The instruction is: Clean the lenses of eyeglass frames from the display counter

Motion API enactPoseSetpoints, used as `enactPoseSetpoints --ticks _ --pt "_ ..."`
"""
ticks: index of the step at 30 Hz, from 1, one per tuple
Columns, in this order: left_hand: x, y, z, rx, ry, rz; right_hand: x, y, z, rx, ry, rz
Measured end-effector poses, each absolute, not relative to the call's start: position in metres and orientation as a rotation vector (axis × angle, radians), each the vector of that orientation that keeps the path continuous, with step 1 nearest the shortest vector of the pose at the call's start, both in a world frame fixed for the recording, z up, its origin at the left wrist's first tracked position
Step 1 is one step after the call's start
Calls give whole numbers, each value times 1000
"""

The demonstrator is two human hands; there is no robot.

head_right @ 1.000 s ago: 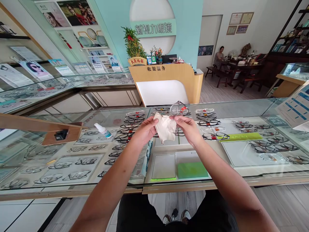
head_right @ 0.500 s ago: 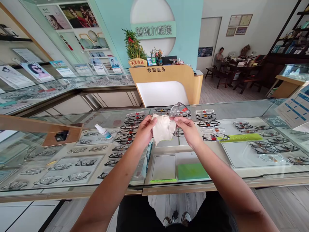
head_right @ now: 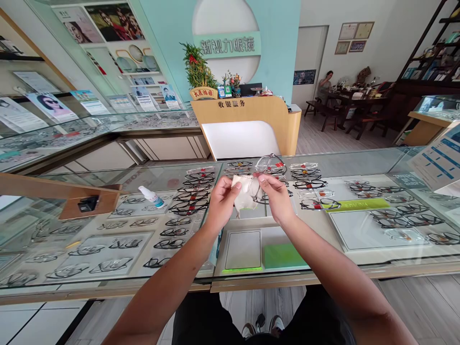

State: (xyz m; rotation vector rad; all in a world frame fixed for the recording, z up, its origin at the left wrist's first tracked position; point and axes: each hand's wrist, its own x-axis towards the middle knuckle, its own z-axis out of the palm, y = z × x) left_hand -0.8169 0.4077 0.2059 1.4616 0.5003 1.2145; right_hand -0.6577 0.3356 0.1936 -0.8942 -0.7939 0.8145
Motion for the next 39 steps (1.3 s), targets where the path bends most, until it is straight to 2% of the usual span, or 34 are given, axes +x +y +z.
enactPoseSetpoints --ticks 16,25,33,39 --pt "-814 396 207 1512 521 1239 -669 335 193 -896 -837 668" --pt "-817 386 211 1589 350 1194 -673 333 196 -843 -747 834" --pt "-812 391 207 1450 401 1218 -675 333 195 -835 -782 873" --pt "-817 406 205 1344 433 861 -675 331 197 -830 -837 882"
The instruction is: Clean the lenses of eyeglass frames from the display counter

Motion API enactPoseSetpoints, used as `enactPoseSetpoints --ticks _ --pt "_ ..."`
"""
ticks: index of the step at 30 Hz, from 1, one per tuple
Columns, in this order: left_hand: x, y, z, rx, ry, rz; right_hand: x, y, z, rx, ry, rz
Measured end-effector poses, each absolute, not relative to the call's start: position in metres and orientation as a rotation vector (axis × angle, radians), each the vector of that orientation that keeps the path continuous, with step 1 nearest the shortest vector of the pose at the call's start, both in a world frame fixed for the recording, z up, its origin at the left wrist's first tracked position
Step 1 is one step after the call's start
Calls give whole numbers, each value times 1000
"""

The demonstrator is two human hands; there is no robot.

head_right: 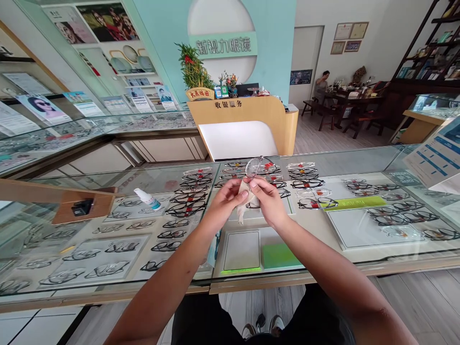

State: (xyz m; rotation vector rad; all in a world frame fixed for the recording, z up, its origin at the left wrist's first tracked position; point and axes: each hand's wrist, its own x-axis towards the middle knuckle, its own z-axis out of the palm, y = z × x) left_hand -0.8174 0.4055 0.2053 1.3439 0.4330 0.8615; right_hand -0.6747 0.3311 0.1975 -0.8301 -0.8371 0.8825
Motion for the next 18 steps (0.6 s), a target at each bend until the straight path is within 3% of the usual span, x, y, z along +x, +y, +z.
enactPoseSetpoints --ticks 9,18 --pt "-825 403 209 1267 271 528 -672 324 205 -867 -851 1026" --pt "-824 399 215 1291 339 652 -672 327 205 -808 -885 1038"
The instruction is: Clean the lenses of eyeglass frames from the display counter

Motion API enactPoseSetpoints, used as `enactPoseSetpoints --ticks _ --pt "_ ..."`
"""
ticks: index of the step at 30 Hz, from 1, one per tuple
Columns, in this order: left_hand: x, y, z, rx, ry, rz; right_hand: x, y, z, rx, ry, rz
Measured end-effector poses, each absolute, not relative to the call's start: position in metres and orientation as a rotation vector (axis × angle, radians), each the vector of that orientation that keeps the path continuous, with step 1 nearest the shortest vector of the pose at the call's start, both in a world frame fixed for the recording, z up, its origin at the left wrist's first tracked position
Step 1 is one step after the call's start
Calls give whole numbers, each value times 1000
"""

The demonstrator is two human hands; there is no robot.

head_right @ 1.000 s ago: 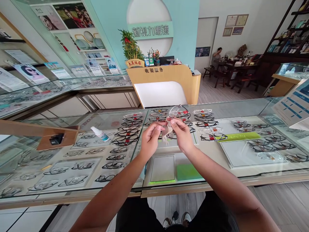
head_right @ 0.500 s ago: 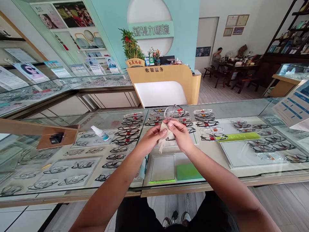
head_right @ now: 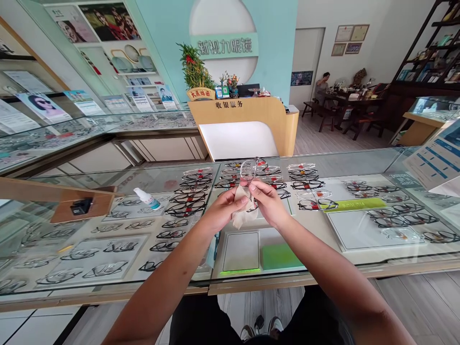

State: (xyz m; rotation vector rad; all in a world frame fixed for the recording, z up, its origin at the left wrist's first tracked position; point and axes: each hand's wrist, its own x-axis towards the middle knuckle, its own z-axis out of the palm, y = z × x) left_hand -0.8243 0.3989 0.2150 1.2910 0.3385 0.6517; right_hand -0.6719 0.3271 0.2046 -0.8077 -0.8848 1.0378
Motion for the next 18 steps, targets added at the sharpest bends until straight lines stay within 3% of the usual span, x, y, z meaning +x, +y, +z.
enactPoseSetpoints --ticks 11,18 --pt "-819 394 213 1478 289 742 -670 326 204 -740 -882 1112" --pt "-814 382 211 1464 364 933 -670 326 201 -819 -1193 843"
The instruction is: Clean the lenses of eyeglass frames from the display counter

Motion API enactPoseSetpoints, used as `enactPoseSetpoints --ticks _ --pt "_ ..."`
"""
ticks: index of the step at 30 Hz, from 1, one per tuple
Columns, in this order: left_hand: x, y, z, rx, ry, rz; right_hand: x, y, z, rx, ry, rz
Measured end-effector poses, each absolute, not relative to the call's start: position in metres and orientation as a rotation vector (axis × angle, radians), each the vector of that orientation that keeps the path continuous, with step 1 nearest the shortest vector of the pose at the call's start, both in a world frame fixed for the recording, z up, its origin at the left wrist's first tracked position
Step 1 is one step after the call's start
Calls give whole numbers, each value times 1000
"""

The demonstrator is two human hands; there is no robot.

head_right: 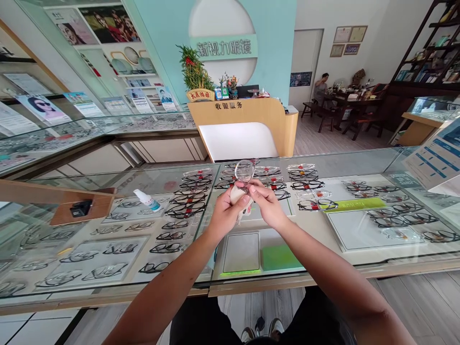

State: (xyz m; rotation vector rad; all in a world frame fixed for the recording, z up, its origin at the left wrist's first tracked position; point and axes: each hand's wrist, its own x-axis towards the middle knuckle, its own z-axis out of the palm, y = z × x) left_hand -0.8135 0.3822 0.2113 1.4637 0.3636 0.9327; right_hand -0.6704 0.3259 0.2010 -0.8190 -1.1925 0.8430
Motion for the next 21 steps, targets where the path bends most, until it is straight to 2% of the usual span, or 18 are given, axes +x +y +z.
enactPoseSetpoints --ticks 3,9,21 --pt "-814 380 211 1453 385 1003 -672 322 204 -831 -1303 740" --pt "-814 377 211 1469 425 1083 -676 319 204 -801 -1319 763" --pt "-823 392 210 1736 383 849 -653 326 207 -824 -981 956"
